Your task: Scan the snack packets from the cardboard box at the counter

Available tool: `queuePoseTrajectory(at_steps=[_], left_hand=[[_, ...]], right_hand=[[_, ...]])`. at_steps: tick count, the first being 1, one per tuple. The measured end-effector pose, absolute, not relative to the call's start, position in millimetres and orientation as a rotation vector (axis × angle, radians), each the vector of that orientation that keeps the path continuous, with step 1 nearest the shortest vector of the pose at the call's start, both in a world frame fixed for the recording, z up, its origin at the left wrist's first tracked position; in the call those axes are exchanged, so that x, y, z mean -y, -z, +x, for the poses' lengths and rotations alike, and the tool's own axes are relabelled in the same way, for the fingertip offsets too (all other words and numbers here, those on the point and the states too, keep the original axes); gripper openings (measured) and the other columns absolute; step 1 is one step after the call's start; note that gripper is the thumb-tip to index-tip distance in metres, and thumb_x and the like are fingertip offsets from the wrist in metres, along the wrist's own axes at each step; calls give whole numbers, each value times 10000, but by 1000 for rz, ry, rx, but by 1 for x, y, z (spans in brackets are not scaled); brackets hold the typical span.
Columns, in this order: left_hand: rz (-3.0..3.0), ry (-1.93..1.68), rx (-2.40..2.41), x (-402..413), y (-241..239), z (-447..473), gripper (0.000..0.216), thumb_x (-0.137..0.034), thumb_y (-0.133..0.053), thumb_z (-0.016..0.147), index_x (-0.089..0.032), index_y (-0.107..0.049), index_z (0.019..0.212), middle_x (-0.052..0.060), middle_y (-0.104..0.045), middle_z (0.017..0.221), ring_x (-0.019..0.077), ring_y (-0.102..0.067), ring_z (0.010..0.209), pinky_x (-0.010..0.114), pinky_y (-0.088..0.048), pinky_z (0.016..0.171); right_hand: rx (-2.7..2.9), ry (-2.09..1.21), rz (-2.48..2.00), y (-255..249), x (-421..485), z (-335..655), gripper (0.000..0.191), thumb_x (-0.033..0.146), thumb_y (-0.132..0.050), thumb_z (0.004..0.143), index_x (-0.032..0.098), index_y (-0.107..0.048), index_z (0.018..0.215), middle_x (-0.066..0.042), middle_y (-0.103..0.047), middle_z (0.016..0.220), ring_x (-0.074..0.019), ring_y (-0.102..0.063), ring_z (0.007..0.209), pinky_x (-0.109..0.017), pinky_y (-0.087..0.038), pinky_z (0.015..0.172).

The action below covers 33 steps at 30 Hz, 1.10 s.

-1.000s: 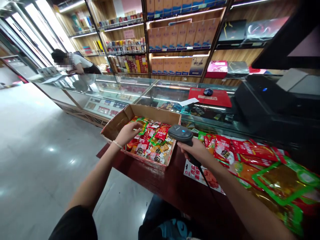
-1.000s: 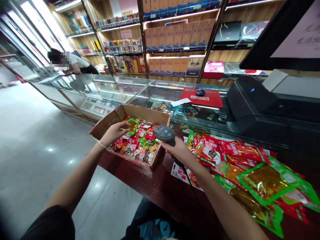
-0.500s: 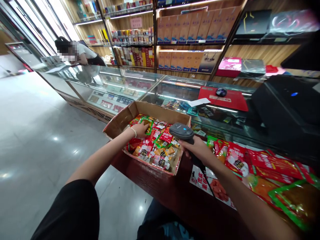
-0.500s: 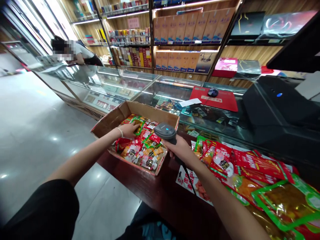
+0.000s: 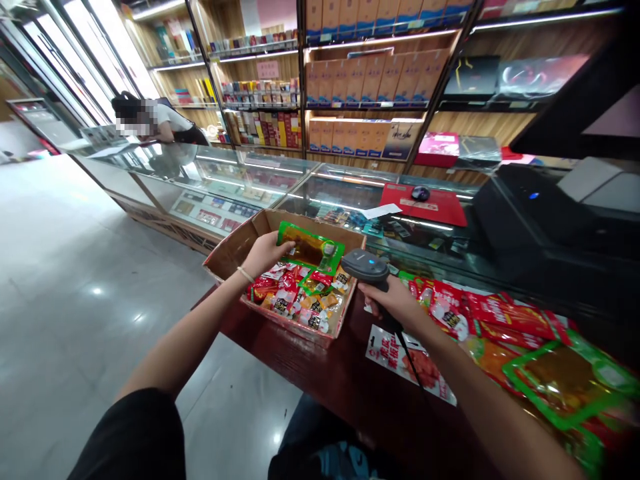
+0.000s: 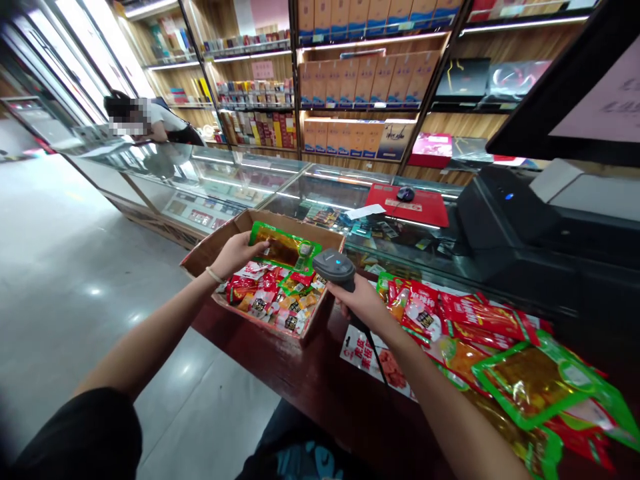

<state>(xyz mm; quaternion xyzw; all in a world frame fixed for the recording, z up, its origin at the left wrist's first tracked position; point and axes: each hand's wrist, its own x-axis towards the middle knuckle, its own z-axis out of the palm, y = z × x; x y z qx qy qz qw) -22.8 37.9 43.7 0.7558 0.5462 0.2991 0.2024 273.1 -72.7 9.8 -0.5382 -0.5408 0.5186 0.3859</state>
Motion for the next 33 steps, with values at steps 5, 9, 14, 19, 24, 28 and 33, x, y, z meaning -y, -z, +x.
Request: queuePoseTrajectory(at_steps=[5, 9, 14, 19, 24, 28, 33], left_hand=[[1726, -984, -1314, -24, -44, -2, 333, -457, -672, 747, -130, -659, 811, 29, -672, 719, 160, -602, 653, 271, -474, 628], [1158, -1151, -1016, -5, -45, 34, 323, -384, -675, 770, -156, -622, 993, 49, -704, 944, 178, -658, 808, 326, -553, 737], [722, -1209, -683, 40, -40, 101, 233, -282, -548, 893, -228, -564, 1119, 51, -639, 1232, 198, -610, 1128, 416, -520, 959], [541, -1111, -531, 85, -28, 161, 198, -240, -524, 914, -245, -575, 1106, 37, -590, 1324, 210, -510, 1279, 450, -445, 1061], [565, -1038, -520, 106, -8, 205, 247, -247, -534, 908, -269, -578, 1149, 29, -597, 1320, 212, -518, 1274, 446, -420, 1084], [554, -1000, -496, 113, 10, 233, 259, -245, -543, 905, -255, -577, 1161, 43, -609, 1300, 213, -535, 1256, 416, -440, 1066], [566, -929, -502, 119, 20, 257, 267, -253, -587, 884, -241, -584, 1151, 54, -627, 1265, 214, -573, 1205, 407, -464, 1040]], right_hand=[[1358, -1261, -1438, -15, 91, 290, 363, 517, -670, 780, 199, -511, 707, 38, -524, 439, -116, -476, 352, -249, -401, 384], [1346, -1156, -1504, -26, 111, 305, 373, 528, -648, 790, 198, -515, 678, 27, -528, 428, -119, -473, 364, -250, -391, 397], [1324, -1054, -1575, -29, 140, 326, 364, 531, -643, 798, 194, -545, 702, 18, -551, 472, -126, -502, 413, -257, -404, 446], [1281, -990, -1623, -20, 171, 353, 345, 539, -697, 736, 209, -613, 790, 13, -584, 511, -160, -528, 430, -294, -425, 459], [1165, -947, -1647, -14, 206, 379, 359, 515, -732, 699, 222, -663, 894, 5, -589, 501, -202, -563, 464, -309, -432, 445], [1108, -1028, -1654, 0, 230, 396, 335, 518, -701, 737, 220, -623, 869, 12, -589, 522, -161, -519, 396, -285, -403, 401], [999, -1053, -1655, 20, 252, 411, 336, 530, -690, 745, 226, -550, 764, 32, -548, 503, -131, -480, 363, -260, -375, 374]])
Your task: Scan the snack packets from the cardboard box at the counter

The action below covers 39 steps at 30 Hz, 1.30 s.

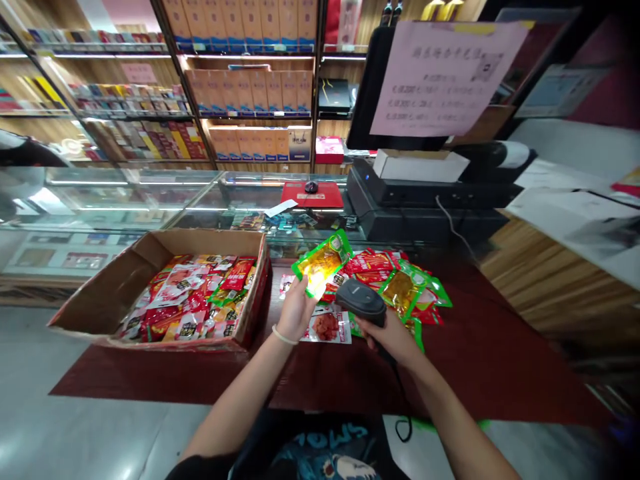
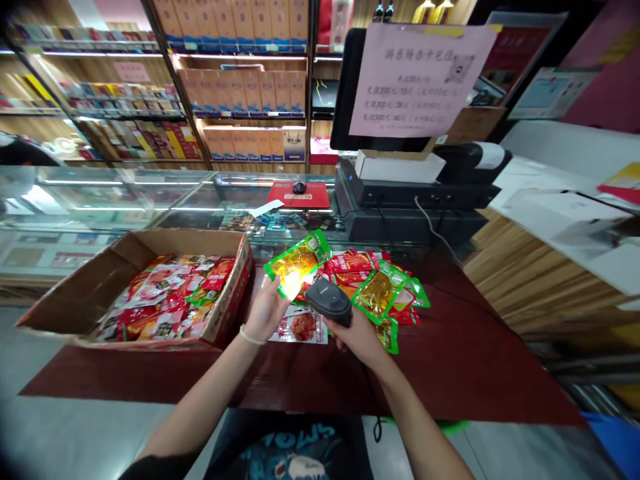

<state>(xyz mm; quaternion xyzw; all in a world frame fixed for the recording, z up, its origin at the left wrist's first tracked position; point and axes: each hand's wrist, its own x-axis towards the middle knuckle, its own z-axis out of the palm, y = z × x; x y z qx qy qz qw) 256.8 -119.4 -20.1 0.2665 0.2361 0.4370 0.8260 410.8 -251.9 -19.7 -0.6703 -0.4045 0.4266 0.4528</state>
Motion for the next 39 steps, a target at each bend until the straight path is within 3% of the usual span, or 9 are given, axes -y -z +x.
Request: queuePoseTrajectory(at_steps=[8, 17, 23, 27, 33, 39], left_hand=[[736, -761, -615, 113, 31, 289, 234, -253, -642, 840, -222, -617, 1070, 42, -660, 1169, 202, -603, 1147, 459, -505, 1000], [712, -535, -623, 116, 24, 372, 93, -168, -570, 885, -154, -610, 968, 69, -685, 1011, 164, -671, 941, 416, -575, 909], [633, -430, -601, 93, 16, 415, 91, -183, -532, 916, -160, -600, 972, 85, -676, 1102, 153, -665, 980, 342, -543, 945], [663, -355, -506, 78, 12, 411, 151, -244, -511, 933, -154, -616, 995, 103, -673, 1126, 169, -657, 1003, 328, -532, 928], [700, -605, -650, 73, 0, 376, 95, -223, -555, 911, -162, -598, 970, 94, -662, 1091, 128, -651, 954, 252, -503, 893], [759, -695, -593, 73, -16, 338, 258, -239, -620, 865, -189, -601, 1118, 98, -619, 1191, 174, -630, 1051, 327, -482, 961]], right_hand=[[739, -951, -1597, 34, 284, 446, 386, 551, -712, 708, 196, -562, 733, 32, -550, 553, -100, -468, 375, -231, -366, 361], [545, -805, -1566, 33, 327, 486, 396, 532, -731, 717, 178, -560, 669, 15, -554, 560, -100, -487, 397, -227, -371, 368], [500, -796, -1552, 36, 340, 493, 406, 535, -725, 731, 171, -566, 648, 10, -556, 557, -95, -478, 399, -226, -380, 376], [495, -785, -1539, 46, 342, 496, 392, 531, -726, 733, 168, -584, 703, 7, -573, 587, -97, -494, 402, -220, -382, 368], [517, -811, -1526, 46, 332, 496, 410, 534, -740, 714, 162, -573, 671, 10, -555, 539, -96, -485, 382, -214, -374, 353], [590, -853, -1505, 22, 306, 482, 400, 518, -772, 676, 165, -584, 694, 15, -561, 536, -93, -479, 371, -211, -362, 341]])
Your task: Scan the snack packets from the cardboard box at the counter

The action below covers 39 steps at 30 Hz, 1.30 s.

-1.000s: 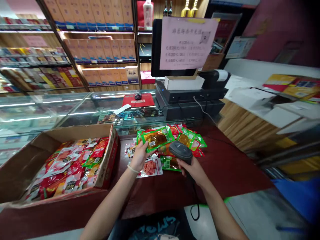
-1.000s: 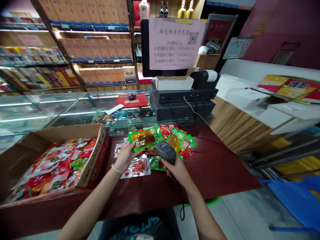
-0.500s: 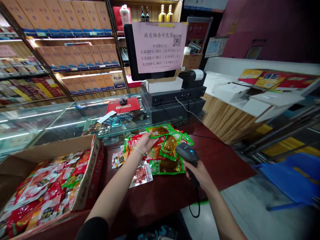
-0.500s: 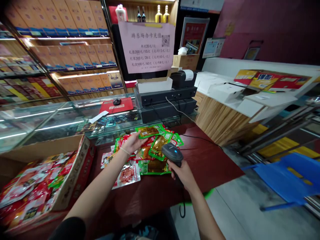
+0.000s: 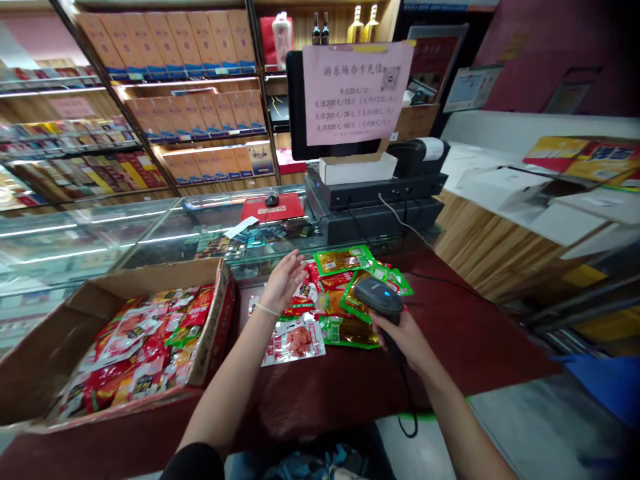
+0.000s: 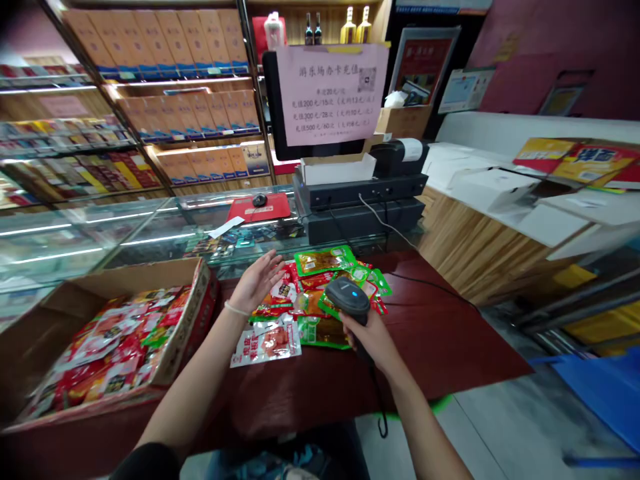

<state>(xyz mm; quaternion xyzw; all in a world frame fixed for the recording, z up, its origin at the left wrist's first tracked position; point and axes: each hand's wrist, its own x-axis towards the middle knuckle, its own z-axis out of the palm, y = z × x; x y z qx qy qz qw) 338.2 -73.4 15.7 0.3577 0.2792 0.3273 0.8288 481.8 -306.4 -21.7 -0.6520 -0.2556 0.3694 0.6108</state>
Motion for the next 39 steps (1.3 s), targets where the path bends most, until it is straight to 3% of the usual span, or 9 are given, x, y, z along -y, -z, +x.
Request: queuePoseTrajectory(at_steps=[11, 21, 28, 33, 39], left_hand=[[1642, -777, -577, 76, -49, 189, 353, -309, -596, 881, -199, -593, 1216, 94, -622, 1251, 218, -578, 1156, 381, -438, 1022], [1860, -823, -1108, 32, -7, 31, 322, -359, -588, 862, -174, -614, 1124, 99, -649, 1162, 215, -630, 1040, 372, -506, 918], [2358, -395, -1103, -1, 4, 18, 373, -281, -595, 842, -183, -586, 1202, 113, -626, 1212, 248, -586, 1126, 430, -435, 1018], [2575, -62, -981, -44, 15, 38, 473, -212, -572, 839, -139, -516, 1302, 167, -535, 1325, 254, -560, 1179, 378, -418, 1031], [2565, 18, -943, -81, 63, 68, 765, -290, -742, 682, -125, -449, 1369, 229, -413, 1433, 335, -452, 1302, 406, -364, 1068]], right_hand=[[948, -1027, -1553, -4, 221, 414, 421, 558, -758, 681, 178, -577, 690, 9, -545, 480, -117, -476, 367, -250, -383, 371], [1300, -1225, -1517, -12, 142, 324, 397, 542, -689, 752, 182, -551, 659, 15, -535, 465, -108, -474, 386, -245, -392, 412], [1280, -1349, -1465, -3, 97, 299, 412, 562, -710, 709, 191, -535, 665, 23, -535, 458, -107, -471, 360, -245, -394, 388], [1269, -1329, -1540, 3, 75, 297, 392, 536, -724, 698, 193, -535, 690, 26, -542, 464, -115, -484, 358, -243, -395, 374], [1269, -1297, -1599, 5, 64, 298, 351, 497, -712, 710, 196, -529, 719, 31, -539, 460, -115, -481, 367, -238, -391, 386]])
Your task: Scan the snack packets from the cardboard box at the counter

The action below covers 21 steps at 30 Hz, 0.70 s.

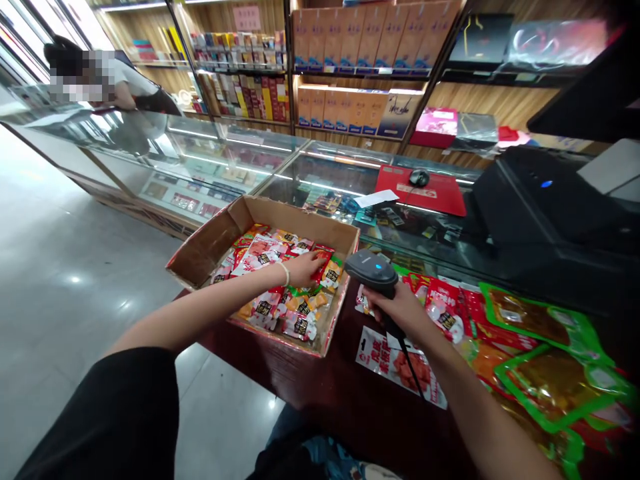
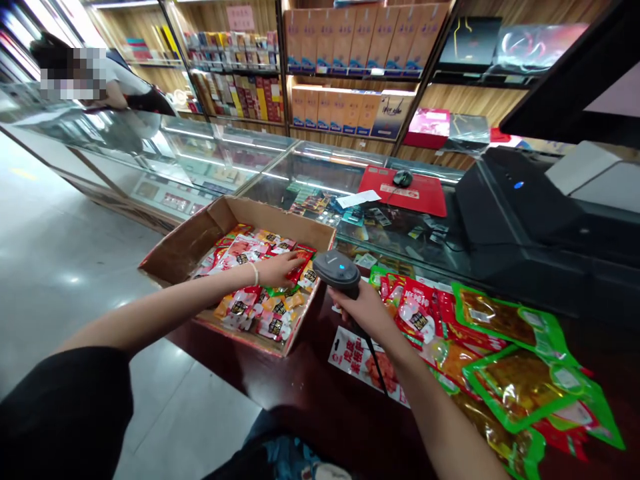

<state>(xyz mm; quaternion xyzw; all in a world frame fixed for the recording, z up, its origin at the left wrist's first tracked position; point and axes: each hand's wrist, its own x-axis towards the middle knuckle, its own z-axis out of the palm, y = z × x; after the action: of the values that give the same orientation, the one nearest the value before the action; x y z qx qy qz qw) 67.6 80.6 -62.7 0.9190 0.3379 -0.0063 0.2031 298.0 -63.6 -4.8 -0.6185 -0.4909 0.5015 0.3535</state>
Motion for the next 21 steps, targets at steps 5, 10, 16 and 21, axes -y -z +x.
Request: queuePoseTrajectory(at_steps=[5, 10, 16, 21], left_hand=[[2471, -79, -947, -86, 78, 77, 789, -310, -821, 513, -88, -559, 1223, 252, -544, 1252, 404, -529, 1178, 428, -391, 1000], [2489, 20, -1044, -72, 55, 78, 281, -220, -675, 676, -158, -656, 949, 163, -678, 909, 332, -644, 922, 395, -429, 866], [2406, -441, -1279, -52, 4, 50, 120, -280, -610, 793, -208, -669, 868, 80, -678, 763, 245, -640, 778, 310, -418, 748], [1763, -923, -1350, -40, -19, 23, 303, -457, -653, 759, -163, -668, 830, 24, -643, 664, 140, -543, 558, 244, -381, 544]], right_hand=[[1295, -1294, -1592, 10, 61, 303, 337, 489, -703, 729, 201, -528, 713, 27, -541, 454, -117, -488, 372, -237, -388, 398], [1314, -1271, -1549, 16, 66, 309, 352, 524, -673, 769, 196, -552, 727, 28, -547, 454, -119, -484, 372, -243, -397, 409], [1331, -1209, -1528, 4, 86, 315, 383, 540, -675, 767, 184, -566, 675, 15, -555, 450, -120, -494, 382, -247, -397, 420], [1298, -1193, -1529, -11, 107, 316, 422, 573, -663, 761, 188, -541, 641, 18, -530, 425, -108, -462, 366, -244, -379, 405]])
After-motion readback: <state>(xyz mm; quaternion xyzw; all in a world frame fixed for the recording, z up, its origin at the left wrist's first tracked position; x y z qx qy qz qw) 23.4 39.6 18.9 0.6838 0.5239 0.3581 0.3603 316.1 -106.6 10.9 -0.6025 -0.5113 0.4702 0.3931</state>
